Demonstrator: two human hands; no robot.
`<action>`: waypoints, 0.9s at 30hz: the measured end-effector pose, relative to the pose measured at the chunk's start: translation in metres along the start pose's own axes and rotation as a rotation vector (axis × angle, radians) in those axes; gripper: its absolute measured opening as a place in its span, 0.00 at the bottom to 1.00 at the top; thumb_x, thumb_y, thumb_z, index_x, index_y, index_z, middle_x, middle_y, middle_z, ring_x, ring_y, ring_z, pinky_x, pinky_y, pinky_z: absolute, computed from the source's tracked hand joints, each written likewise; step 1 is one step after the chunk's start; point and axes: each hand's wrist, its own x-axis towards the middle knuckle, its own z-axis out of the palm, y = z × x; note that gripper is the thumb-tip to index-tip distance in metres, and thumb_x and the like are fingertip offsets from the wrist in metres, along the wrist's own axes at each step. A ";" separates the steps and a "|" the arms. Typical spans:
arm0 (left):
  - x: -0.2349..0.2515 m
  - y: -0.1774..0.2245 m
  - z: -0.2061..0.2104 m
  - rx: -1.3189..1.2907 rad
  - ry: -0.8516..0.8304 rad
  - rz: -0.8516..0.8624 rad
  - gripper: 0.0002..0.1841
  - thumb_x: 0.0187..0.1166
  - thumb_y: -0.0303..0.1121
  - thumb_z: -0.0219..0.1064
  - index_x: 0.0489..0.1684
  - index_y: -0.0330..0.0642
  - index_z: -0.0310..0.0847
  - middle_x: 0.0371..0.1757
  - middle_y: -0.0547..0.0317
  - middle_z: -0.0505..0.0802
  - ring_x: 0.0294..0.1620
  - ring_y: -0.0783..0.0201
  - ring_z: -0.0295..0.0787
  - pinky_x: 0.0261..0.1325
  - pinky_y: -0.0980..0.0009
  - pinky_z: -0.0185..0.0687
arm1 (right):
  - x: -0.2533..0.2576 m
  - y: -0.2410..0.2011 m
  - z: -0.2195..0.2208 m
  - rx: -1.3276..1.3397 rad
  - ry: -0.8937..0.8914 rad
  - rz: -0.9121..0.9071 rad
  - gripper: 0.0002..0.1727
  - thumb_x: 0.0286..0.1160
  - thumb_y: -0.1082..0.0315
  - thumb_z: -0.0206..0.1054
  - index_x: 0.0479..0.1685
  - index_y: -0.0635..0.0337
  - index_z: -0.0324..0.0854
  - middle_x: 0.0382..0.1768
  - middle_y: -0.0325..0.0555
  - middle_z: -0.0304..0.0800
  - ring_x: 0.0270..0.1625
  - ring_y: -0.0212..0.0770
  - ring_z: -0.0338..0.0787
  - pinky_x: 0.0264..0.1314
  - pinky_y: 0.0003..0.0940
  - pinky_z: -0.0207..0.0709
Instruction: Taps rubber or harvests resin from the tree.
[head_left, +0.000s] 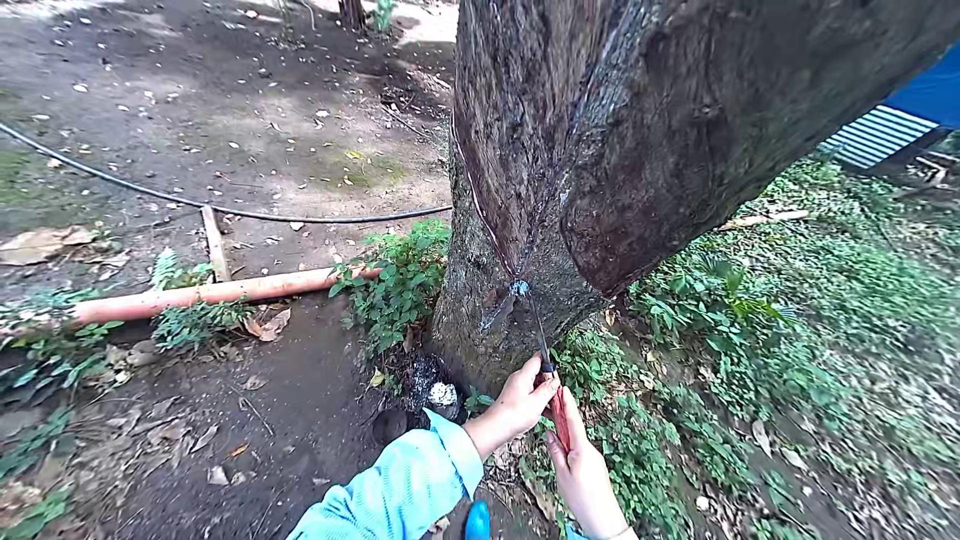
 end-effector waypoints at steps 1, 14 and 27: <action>0.000 0.001 -0.001 0.011 -0.006 -0.007 0.31 0.92 0.28 0.52 0.92 0.32 0.46 0.71 0.35 0.81 0.59 0.57 0.89 0.61 0.61 0.87 | 0.001 0.000 0.001 -0.014 -0.004 0.001 0.43 0.75 0.77 0.63 0.94 0.63 0.51 0.66 0.68 0.88 0.53 0.70 0.94 0.55 0.70 0.82; 0.051 0.001 -0.018 0.151 0.491 0.633 0.32 0.85 0.30 0.47 0.85 0.13 0.50 0.79 0.24 0.75 0.77 0.57 0.78 0.80 0.66 0.71 | 0.133 0.010 -0.013 -0.108 0.120 -0.573 0.29 0.74 0.73 0.66 0.79 0.66 0.77 0.45 0.71 0.93 0.38 0.71 0.95 0.37 0.67 0.85; 0.103 0.039 -0.067 1.063 0.823 0.510 0.11 0.76 0.30 0.68 0.46 0.29 0.91 0.53 0.32 0.93 0.57 0.35 0.91 0.63 0.39 0.83 | 0.087 0.081 -0.032 0.162 0.096 -0.487 0.38 0.73 0.62 0.62 0.82 0.78 0.66 0.56 0.67 0.92 0.39 0.42 0.95 0.41 0.36 0.87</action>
